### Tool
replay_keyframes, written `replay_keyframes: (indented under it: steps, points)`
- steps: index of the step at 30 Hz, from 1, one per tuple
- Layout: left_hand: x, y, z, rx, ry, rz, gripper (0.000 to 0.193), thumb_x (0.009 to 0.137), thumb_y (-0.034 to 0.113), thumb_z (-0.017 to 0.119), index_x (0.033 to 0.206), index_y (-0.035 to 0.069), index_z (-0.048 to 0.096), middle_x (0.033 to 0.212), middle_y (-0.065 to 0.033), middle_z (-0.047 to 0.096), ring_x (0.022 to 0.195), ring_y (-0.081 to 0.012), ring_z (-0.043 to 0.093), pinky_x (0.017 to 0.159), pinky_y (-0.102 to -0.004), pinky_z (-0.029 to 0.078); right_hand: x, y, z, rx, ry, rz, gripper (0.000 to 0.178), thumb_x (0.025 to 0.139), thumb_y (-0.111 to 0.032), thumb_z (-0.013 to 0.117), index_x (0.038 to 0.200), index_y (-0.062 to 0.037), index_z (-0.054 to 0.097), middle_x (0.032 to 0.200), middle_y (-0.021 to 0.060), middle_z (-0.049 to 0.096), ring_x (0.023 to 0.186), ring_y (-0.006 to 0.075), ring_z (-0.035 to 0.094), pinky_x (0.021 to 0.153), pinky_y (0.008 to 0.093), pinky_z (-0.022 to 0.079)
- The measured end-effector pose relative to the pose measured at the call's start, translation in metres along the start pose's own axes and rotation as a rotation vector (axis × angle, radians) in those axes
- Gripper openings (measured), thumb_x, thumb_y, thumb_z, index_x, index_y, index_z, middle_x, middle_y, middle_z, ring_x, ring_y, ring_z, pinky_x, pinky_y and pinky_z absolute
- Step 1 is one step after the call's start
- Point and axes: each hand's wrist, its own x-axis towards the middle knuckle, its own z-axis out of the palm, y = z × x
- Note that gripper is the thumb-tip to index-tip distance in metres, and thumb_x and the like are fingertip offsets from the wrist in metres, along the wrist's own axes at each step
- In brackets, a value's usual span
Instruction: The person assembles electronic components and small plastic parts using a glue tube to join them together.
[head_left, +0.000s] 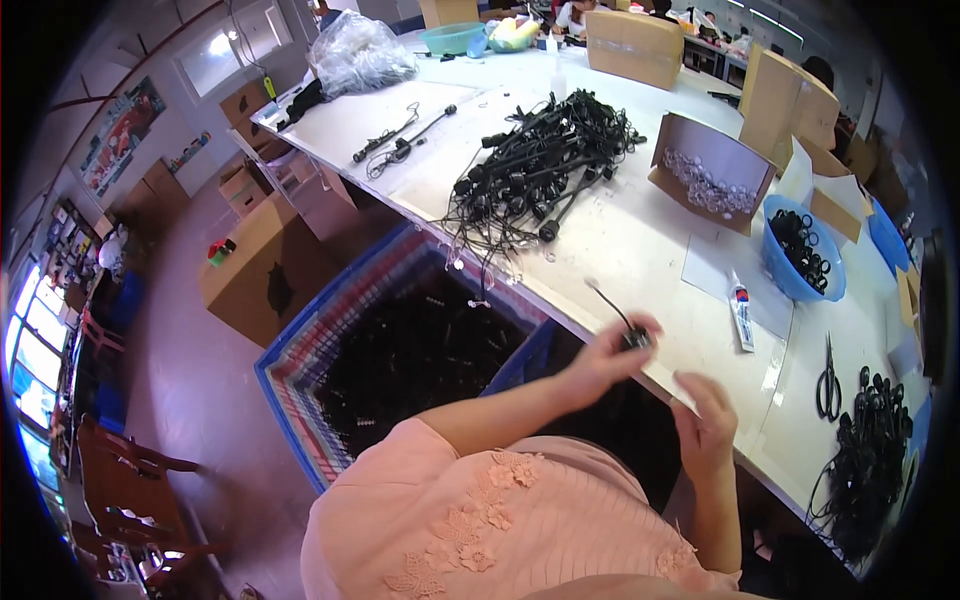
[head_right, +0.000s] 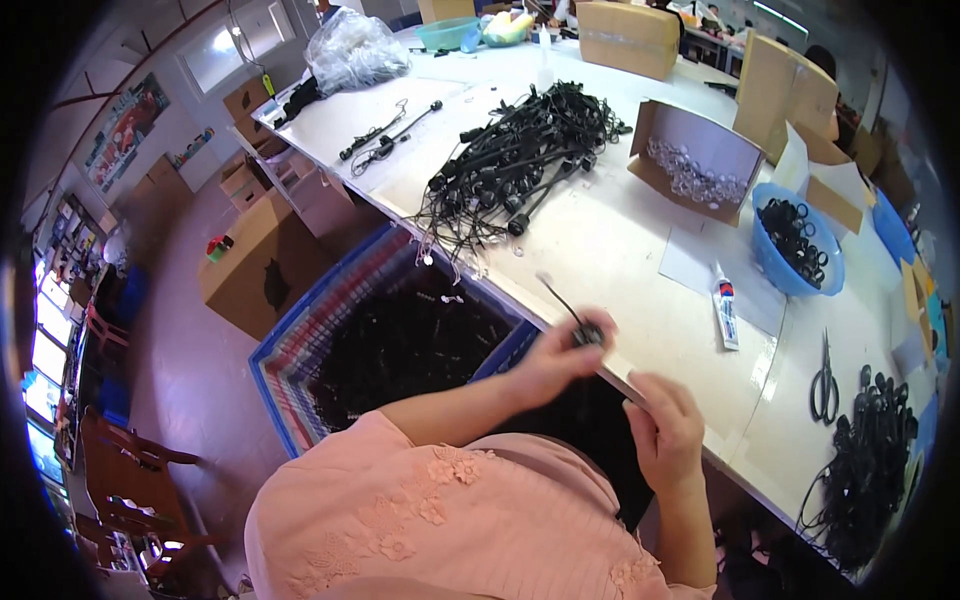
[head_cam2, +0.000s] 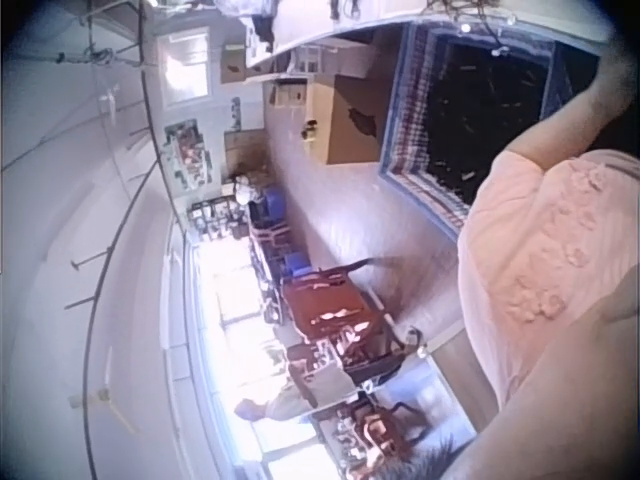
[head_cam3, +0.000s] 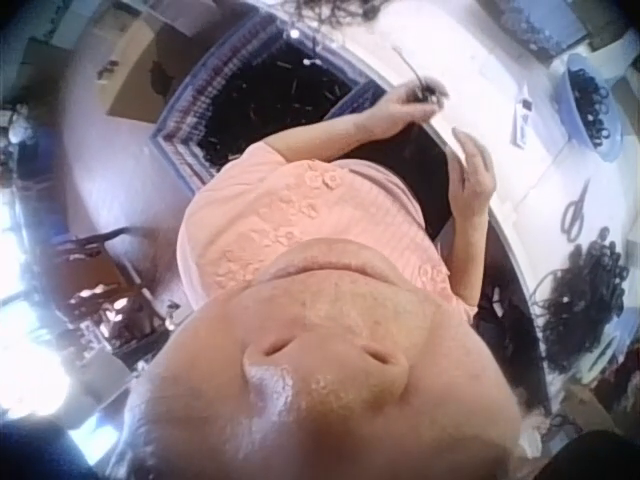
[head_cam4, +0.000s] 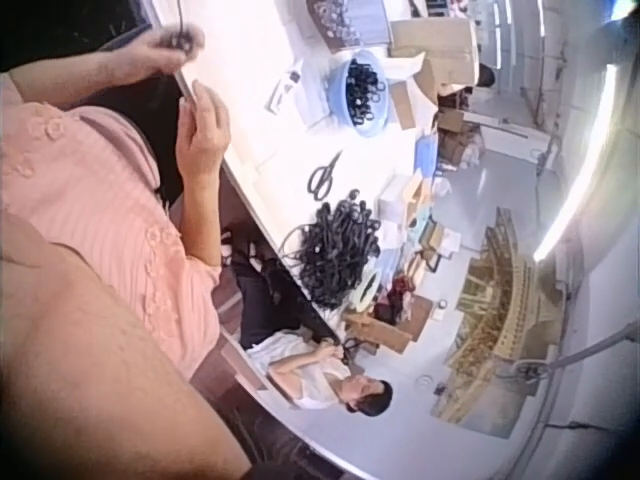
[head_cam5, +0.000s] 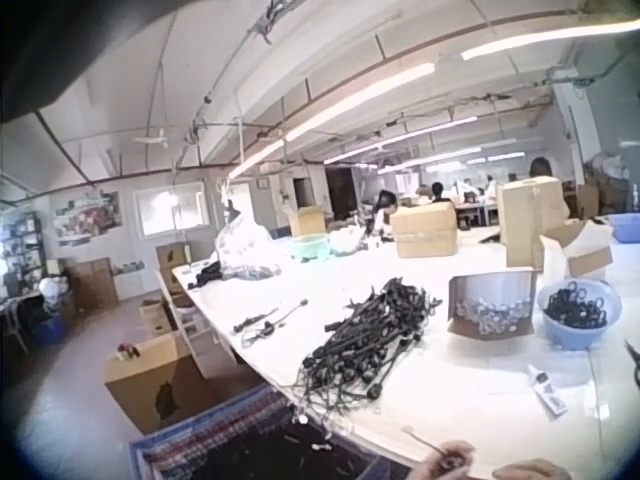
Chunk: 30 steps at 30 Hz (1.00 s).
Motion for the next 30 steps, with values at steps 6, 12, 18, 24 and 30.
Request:
replay_keyframes:
  steps: [6, 12, 18, 24, 30]
  points:
    - [-0.017, -0.063, 0.019, 0.075, -0.224, -0.062, 0.025, 0.078, 0.005, 0.06, 0.101, 0.005, 0.049, 0.098, -0.0008, 0.051, 0.093, -0.0081, 0.047, 0.079, -0.0229, 0.039, 0.027, -0.004, 0.011, -0.081, -0.162, 0.091, 0.018, 0.071, -0.005, 0.061, 0.089, -0.0012, 0.061, 0.081, 0.0133, 0.06, 0.073, 0.0264, 0.058, 0.067, 0.0322, 0.046]
    - [-0.021, -0.076, 0.012, 0.132, -0.271, -0.115, 0.033, 0.077, 0.007, 0.063, 0.106, 0.003, 0.048, 0.1, -0.0029, 0.053, 0.096, -0.0105, 0.048, 0.082, -0.0267, 0.04, 0.007, 0.016, 0.03, 0.118, -0.24, 0.191, 0.015, 0.072, 0.002, 0.058, 0.087, 0.0013, 0.061, 0.071, 0.0115, 0.06, 0.065, 0.0194, 0.058, 0.06, 0.0263, 0.045]
    - [-0.021, -0.09, 0.014, 0.084, -0.276, -0.192, 0.046, 0.077, 0.013, 0.064, 0.116, 0.002, 0.044, 0.113, -0.0069, 0.048, 0.108, -0.0146, 0.042, 0.093, -0.0297, 0.033, -0.014, 0.037, 0.038, 0.357, -0.08, 0.548, 0.015, 0.074, 0.0, 0.057, 0.089, 0.004, 0.06, 0.072, 0.0066, 0.059, 0.068, 0.012, 0.055, 0.062, 0.0239, 0.044]
    - [-0.028, -0.051, -0.002, 0.57, -0.296, -0.099, 0.049, 0.07, 0.008, 0.068, 0.114, 0.002, 0.048, 0.108, -0.0096, 0.053, 0.1, -0.0193, 0.05, 0.087, -0.0306, 0.041, -0.02, 0.025, 0.024, 0.447, -0.057, 0.564, 0.012, 0.079, -0.009, 0.055, 0.082, 0.0022, 0.06, 0.068, 0.001, 0.056, 0.066, 0.0075, 0.051, 0.062, 0.0206, 0.041]
    - [-0.023, -0.024, -0.023, 0.467, 0.104, -0.275, 0.022, 0.086, 0.011, 0.05, 0.106, 0.003, 0.056, 0.09, -0.0026, 0.06, 0.076, -0.0069, 0.052, 0.071, -0.0197, 0.042, -0.039, 0.047, 0.026, 0.768, -0.015, 0.749, 0.015, 0.081, -0.008, 0.057, 0.09, 0.0039, 0.06, 0.073, 0.0021, 0.057, 0.066, 0.0064, 0.051, 0.06, 0.0181, 0.041]
